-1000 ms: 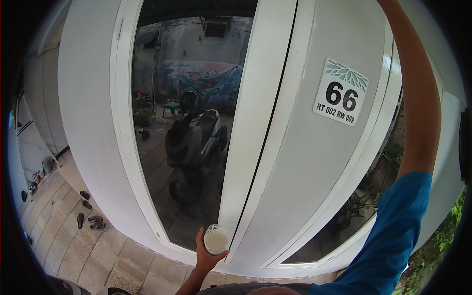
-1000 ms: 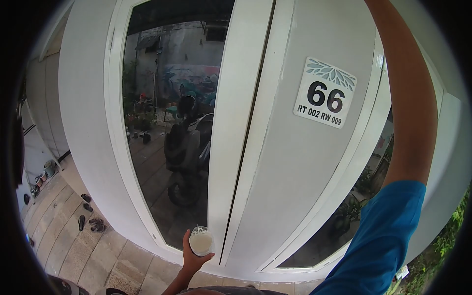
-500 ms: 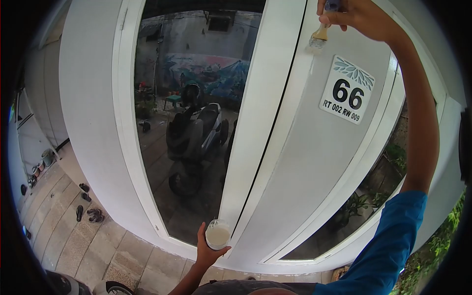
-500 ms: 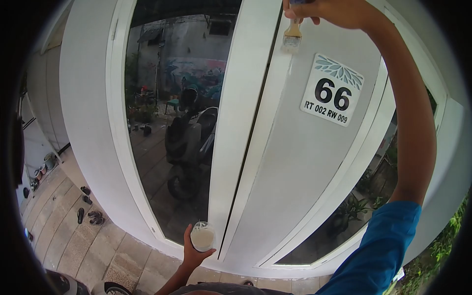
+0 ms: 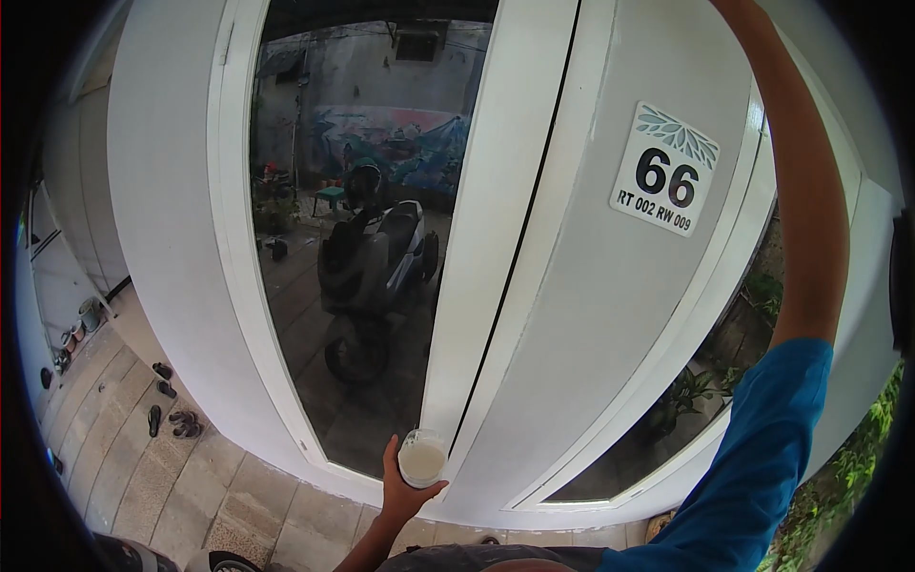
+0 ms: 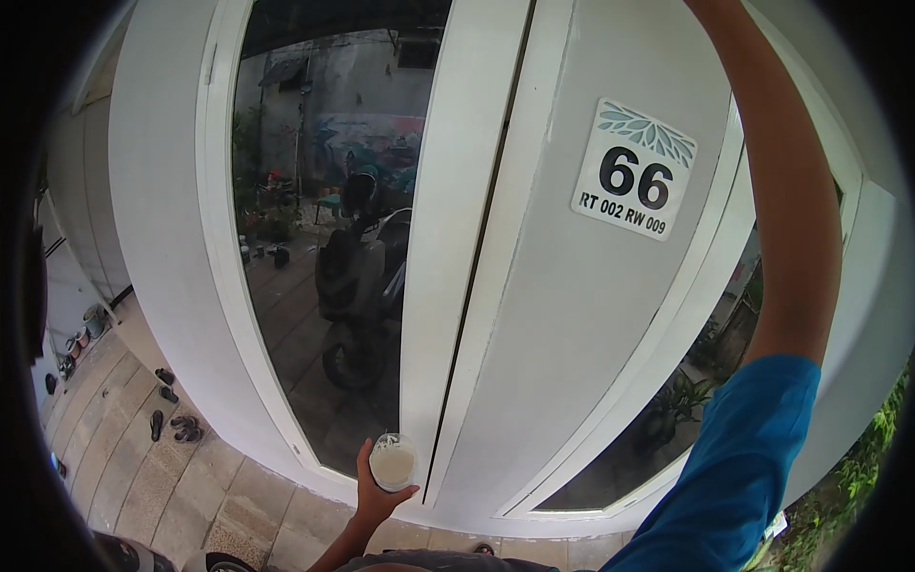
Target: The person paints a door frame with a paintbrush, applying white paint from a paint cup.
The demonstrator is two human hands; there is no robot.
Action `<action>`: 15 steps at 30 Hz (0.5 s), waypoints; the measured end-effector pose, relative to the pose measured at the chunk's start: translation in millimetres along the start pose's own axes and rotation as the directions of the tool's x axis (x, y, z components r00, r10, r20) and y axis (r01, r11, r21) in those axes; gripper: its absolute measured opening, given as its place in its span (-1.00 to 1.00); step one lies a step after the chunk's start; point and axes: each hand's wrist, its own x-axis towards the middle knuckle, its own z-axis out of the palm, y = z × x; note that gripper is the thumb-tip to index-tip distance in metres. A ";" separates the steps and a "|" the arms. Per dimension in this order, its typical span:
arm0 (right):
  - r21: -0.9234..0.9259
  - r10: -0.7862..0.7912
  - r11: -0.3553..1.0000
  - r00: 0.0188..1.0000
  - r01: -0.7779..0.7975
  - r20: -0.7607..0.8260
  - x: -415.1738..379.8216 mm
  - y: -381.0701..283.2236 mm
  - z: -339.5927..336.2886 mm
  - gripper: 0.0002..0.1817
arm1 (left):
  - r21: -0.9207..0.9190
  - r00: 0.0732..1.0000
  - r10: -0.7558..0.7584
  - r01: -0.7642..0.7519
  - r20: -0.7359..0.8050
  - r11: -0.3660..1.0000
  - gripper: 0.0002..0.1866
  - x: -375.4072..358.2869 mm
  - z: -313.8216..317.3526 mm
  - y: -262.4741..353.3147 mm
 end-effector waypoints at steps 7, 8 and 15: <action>0.107 -0.133 0.990 0.891 0.095 0.435 -84.3 -69.3 -22.5 -0.85 | 0.072 1.000 0.019 -0.020 0.016 0.997 0.40 0.0 -3.7 -9.8; 0.167 -0.116 0.985 0.862 0.036 0.494 -88.3 -69.6 -25.3 -0.85 | 0.074 1.000 0.019 -0.020 0.017 0.997 0.40 0.5 -4.3 -8.4; 0.389 0.030 0.876 0.838 -0.284 0.545 -41.1 -9.9 -5.9 -0.82 | 0.074 1.000 0.017 -0.018 0.006 0.997 0.40 3.9 -3.9 3.8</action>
